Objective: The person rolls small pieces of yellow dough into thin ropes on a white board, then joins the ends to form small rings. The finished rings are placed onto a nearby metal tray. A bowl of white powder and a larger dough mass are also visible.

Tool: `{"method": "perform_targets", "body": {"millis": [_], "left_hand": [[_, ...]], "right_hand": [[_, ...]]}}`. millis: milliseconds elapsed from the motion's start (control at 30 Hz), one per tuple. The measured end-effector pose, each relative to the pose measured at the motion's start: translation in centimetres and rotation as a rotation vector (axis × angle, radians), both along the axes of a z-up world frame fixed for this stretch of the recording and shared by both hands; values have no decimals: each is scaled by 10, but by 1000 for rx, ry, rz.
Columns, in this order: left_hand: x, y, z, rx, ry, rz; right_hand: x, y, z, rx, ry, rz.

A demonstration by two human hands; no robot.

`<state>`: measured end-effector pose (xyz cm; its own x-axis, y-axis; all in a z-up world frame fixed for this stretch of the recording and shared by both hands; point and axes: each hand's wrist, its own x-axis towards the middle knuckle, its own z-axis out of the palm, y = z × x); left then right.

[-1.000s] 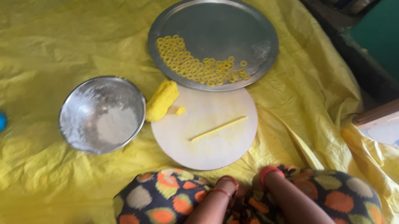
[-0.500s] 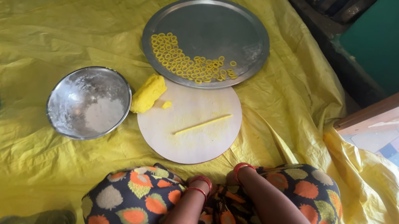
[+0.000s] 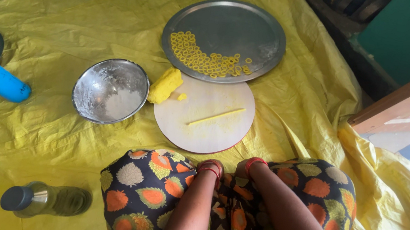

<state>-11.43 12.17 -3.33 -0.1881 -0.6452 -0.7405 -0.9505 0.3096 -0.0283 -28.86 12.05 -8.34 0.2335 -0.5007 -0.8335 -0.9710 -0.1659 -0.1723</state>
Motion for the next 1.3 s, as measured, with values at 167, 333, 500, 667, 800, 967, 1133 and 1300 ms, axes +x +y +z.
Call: {"method": "perform_targets", "body": {"millis": [167, 333, 500, 667, 800, 967, 1133, 1300], "left_hand": [[-1, 3, -18, 30, 72, 39], [-1, 11, -36, 68, 113, 58], [10, 11, -42, 101, 149, 71], [3, -3, -41, 139, 220, 58], [-2, -11, -40, 195, 292, 38], [47, -93, -29, 188, 335, 70], [170, -171, -27, -144, 393, 664], [213, -188, -61, -408, 430, 980]], "right_hand": [[7, -5, 4, -18, 8, 24], [23, -6, -10, -12, -12, 50], [26, -6, -22, -8, -38, 69], [8, -27, -30, -37, -42, 69], [-14, -59, -29, -248, -91, 79], [-49, -106, -7, -448, -17, -510], [-61, -123, 5, -325, -387, -1161], [-56, -127, 5, -235, -713, -1293]]}}
